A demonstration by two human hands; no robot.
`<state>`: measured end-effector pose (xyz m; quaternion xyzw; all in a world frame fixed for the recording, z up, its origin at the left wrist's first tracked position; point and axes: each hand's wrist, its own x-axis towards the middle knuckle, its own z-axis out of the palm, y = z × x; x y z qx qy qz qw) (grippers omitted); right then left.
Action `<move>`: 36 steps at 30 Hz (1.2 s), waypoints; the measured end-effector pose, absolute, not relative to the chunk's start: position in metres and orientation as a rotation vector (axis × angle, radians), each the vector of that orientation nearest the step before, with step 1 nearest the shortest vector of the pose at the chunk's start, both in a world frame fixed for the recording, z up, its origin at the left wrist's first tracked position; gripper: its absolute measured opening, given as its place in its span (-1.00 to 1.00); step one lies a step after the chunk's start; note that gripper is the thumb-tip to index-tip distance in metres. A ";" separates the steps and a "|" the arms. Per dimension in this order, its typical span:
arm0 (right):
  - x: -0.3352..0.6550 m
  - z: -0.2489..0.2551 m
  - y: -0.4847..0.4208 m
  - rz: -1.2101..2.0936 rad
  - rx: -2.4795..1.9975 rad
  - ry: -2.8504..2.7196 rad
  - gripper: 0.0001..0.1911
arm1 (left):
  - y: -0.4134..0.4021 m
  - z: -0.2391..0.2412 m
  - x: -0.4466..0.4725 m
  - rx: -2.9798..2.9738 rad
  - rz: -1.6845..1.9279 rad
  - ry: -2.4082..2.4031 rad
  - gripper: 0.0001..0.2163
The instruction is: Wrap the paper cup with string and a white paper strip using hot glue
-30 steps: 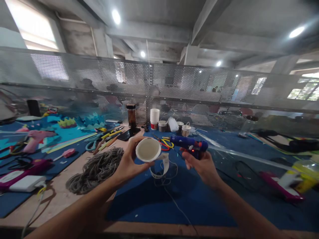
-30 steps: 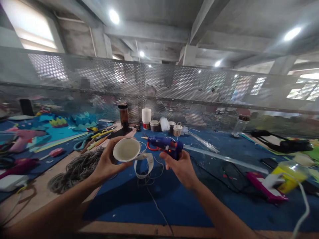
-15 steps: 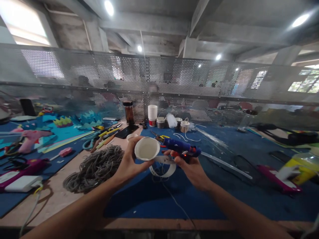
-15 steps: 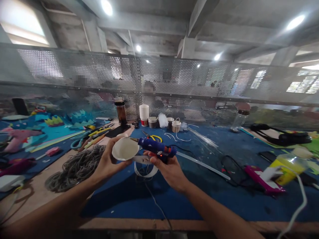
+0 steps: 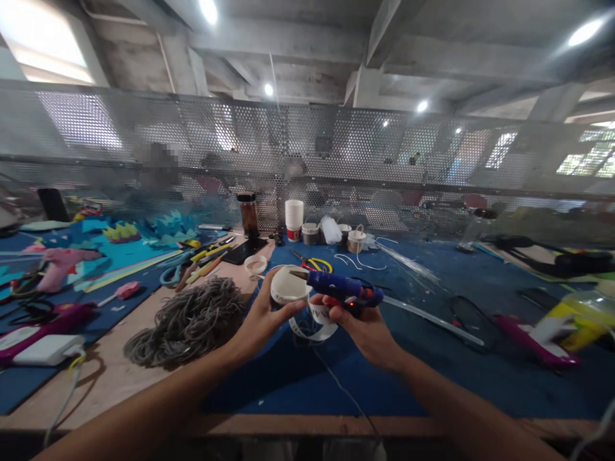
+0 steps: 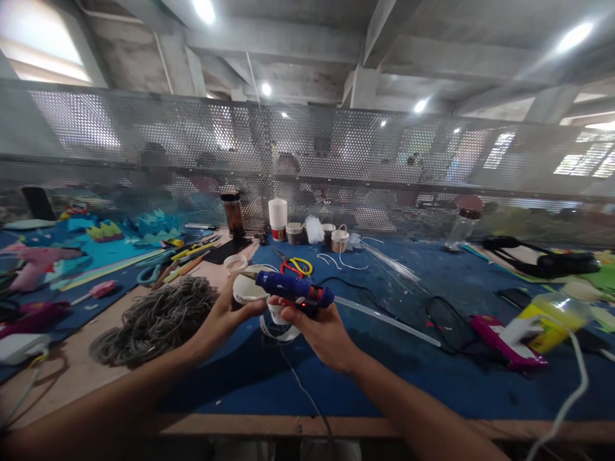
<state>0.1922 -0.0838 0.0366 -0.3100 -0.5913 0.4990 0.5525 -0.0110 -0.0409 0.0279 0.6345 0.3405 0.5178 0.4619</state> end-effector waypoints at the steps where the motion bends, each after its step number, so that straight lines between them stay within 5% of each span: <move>1: 0.192 0.036 -0.084 1.191 -0.728 -1.402 -0.68 | -0.040 0.027 -0.010 1.535 1.278 0.820 -0.40; 11: 0.191 0.031 -0.082 1.178 -0.817 -1.404 -0.65 | -0.034 0.024 -0.010 1.538 1.284 0.833 -0.28; 26: 0.206 0.030 -0.081 1.007 -0.939 -1.461 -0.76 | -0.026 0.023 -0.019 1.408 1.219 0.781 -0.71; 36: 0.218 0.020 -0.084 0.891 -0.951 -1.638 -0.78 | -0.025 0.026 -0.023 1.426 1.362 0.881 -0.56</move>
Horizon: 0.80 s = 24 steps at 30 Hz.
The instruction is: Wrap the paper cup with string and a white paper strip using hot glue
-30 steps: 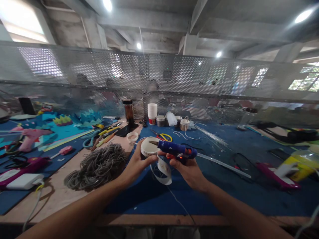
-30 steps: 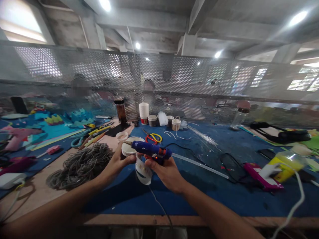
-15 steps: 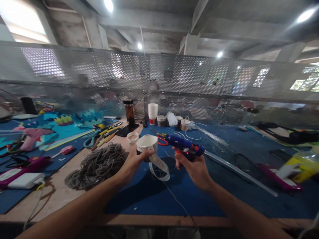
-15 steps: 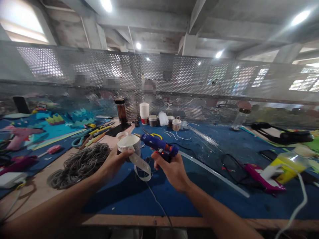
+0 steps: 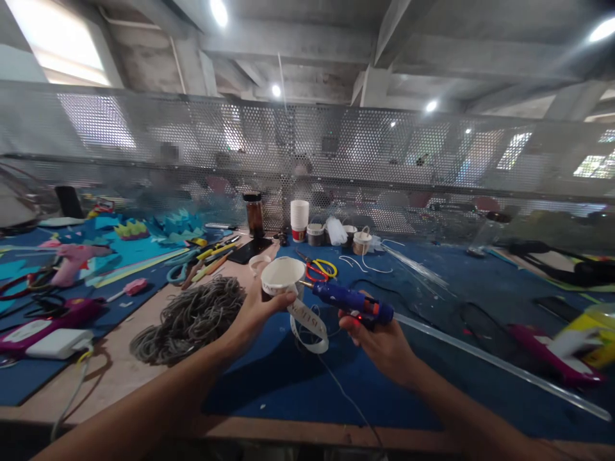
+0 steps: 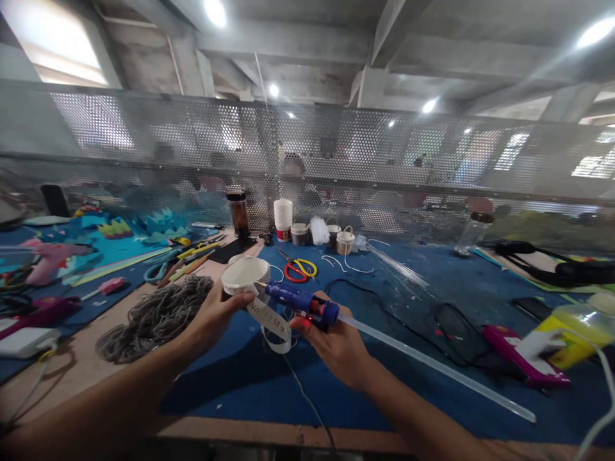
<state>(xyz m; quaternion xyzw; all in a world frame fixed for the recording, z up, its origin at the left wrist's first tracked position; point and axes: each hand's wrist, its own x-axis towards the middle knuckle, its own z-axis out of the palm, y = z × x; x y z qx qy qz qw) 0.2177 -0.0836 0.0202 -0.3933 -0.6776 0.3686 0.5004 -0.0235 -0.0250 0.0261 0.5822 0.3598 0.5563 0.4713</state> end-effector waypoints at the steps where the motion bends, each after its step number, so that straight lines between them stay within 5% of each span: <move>1: 0.219 0.020 -0.085 0.872 -0.969 -1.659 -0.78 | -0.025 0.027 -0.024 1.437 1.375 0.880 -0.53; 24: 0.217 0.028 -0.088 0.562 -1.004 -1.826 -0.77 | -0.035 0.040 -0.026 1.657 1.361 1.048 -0.40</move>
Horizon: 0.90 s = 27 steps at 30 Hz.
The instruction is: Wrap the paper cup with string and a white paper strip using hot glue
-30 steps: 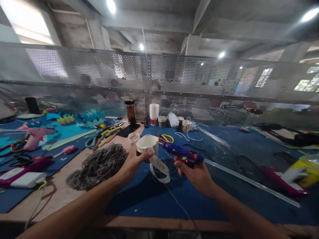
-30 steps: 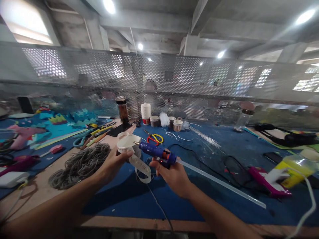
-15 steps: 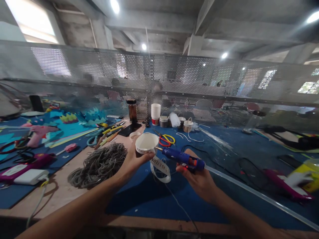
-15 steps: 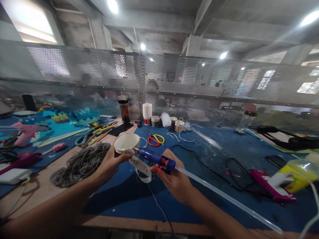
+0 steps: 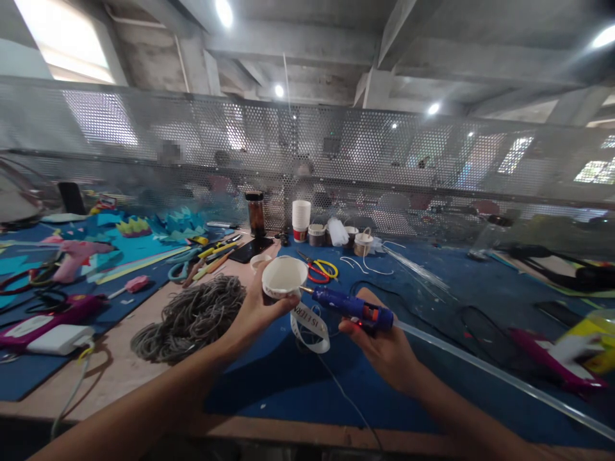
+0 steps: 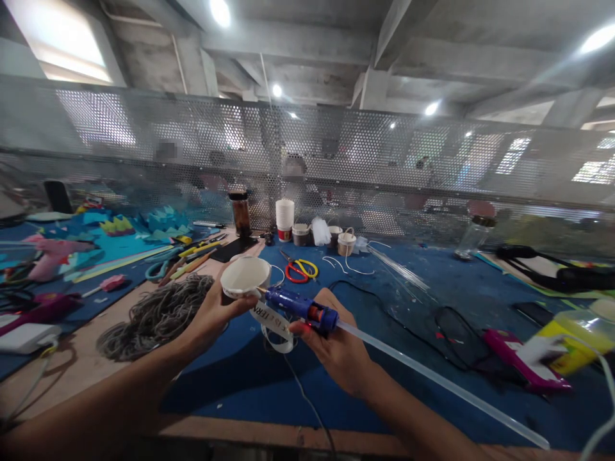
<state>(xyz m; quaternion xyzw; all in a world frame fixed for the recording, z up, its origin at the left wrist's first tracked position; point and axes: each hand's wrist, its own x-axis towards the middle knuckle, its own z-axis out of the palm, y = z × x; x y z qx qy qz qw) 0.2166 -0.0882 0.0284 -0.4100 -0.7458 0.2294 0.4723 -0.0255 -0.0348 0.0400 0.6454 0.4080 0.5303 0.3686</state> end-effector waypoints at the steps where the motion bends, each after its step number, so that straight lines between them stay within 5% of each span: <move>1: 0.216 0.029 -0.088 0.554 -1.004 -1.834 -0.76 | -0.035 0.041 -0.025 1.656 1.359 1.047 -0.39; 27: 0.218 0.032 -0.087 0.492 -1.081 -1.861 -0.73 | -0.036 0.041 -0.026 1.641 1.342 1.006 -0.40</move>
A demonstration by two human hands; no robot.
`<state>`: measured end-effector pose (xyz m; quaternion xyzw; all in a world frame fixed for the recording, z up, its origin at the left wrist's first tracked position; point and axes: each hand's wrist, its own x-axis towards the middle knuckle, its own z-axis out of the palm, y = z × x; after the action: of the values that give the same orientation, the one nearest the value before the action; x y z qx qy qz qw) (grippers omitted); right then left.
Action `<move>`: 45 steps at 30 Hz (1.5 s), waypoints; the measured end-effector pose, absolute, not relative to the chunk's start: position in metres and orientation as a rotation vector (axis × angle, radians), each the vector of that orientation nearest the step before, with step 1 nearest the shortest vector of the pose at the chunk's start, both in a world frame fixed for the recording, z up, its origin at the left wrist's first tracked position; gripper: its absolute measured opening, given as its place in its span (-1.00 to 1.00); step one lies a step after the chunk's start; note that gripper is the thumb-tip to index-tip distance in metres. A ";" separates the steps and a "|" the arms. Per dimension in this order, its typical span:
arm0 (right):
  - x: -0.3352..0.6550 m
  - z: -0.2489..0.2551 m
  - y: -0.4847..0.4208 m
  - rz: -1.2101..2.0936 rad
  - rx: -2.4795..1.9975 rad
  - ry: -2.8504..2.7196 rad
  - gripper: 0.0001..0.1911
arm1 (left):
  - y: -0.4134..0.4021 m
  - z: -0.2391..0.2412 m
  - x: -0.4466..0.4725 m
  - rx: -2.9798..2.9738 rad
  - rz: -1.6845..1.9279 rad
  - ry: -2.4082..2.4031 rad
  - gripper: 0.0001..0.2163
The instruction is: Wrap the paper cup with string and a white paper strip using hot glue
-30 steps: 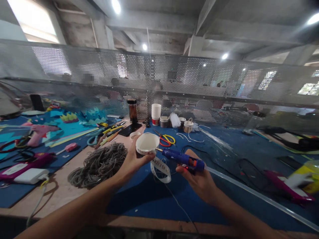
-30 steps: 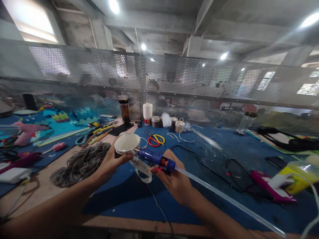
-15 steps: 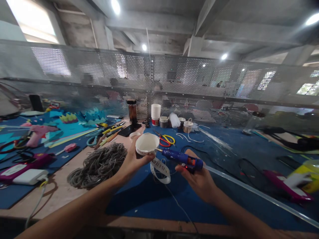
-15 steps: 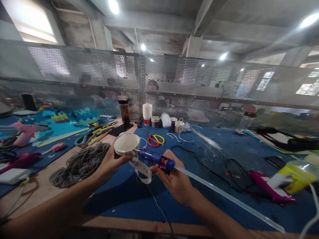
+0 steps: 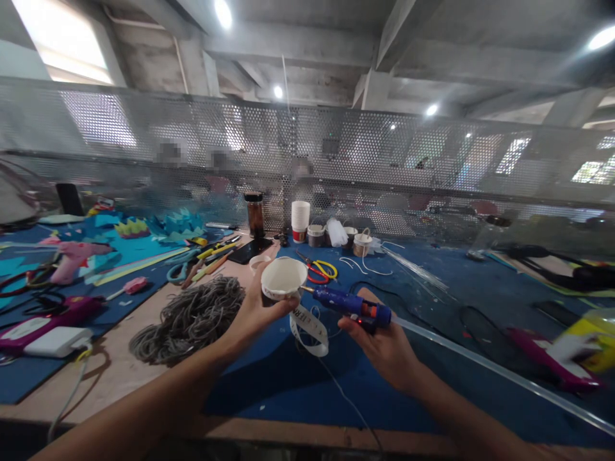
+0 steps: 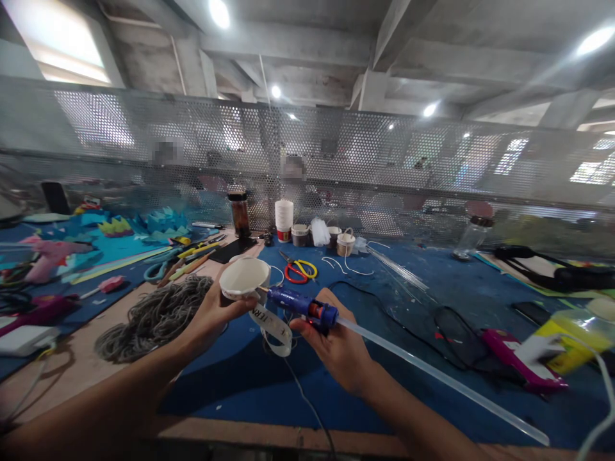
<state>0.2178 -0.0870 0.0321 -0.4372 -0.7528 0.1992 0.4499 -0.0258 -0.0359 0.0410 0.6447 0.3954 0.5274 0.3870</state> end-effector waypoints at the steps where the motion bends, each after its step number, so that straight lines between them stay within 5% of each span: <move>1: 0.218 0.032 -0.087 0.513 -1.084 -1.849 -0.72 | -0.036 0.041 -0.026 1.644 1.341 1.003 -0.40; 45: 0.221 0.036 -0.084 0.517 -1.183 -1.745 -0.71 | -0.042 0.045 -0.026 1.633 1.299 0.977 -0.37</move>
<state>0.2211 -0.0838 0.0359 -0.4822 -0.7109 0.2106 0.4667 -0.0264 -0.0424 0.0446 0.6474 0.3875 0.5152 0.4066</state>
